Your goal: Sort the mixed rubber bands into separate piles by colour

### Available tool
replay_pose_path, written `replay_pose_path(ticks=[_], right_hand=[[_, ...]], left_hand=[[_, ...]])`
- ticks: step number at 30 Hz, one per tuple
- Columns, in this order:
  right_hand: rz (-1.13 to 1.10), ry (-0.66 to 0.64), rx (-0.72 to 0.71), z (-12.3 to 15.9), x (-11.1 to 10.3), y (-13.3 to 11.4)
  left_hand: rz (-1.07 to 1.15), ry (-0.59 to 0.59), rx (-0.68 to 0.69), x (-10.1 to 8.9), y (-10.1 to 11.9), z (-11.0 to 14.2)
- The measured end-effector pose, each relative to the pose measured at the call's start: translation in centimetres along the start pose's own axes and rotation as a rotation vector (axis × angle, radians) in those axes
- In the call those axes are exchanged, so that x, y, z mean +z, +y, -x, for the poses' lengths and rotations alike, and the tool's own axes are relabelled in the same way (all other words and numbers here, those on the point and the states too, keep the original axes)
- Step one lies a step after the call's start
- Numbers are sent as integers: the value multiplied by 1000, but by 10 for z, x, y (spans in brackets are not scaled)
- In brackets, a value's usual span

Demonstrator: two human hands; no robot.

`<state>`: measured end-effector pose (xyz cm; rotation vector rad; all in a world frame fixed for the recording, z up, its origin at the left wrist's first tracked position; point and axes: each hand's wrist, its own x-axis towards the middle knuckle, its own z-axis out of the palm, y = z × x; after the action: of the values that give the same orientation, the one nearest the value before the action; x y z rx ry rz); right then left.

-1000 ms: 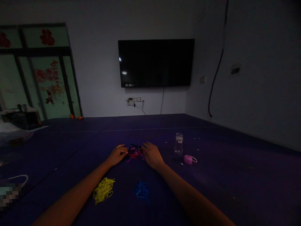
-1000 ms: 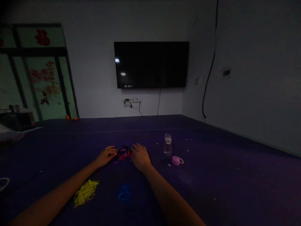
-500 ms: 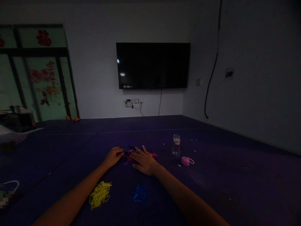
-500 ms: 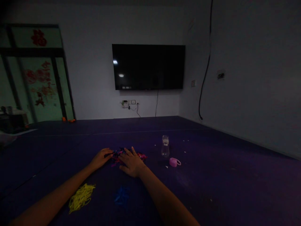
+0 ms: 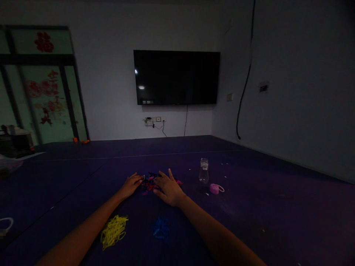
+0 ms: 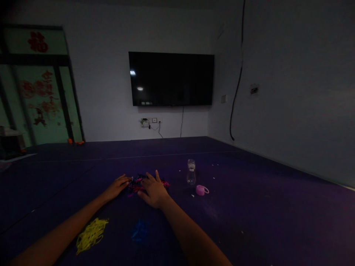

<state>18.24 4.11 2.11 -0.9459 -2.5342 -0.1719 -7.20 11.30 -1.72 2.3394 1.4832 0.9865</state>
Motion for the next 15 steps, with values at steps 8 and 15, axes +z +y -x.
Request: replay_pose_path(ticks=[8, 15], right_hand=[[-21, -78, -11, 0, 2, 2], [17, -13, 20, 2, -6, -3]], left_hand=[[51, -1, -17, -2, -3, -1], [111, 9, -50, -4, 0, 0]])
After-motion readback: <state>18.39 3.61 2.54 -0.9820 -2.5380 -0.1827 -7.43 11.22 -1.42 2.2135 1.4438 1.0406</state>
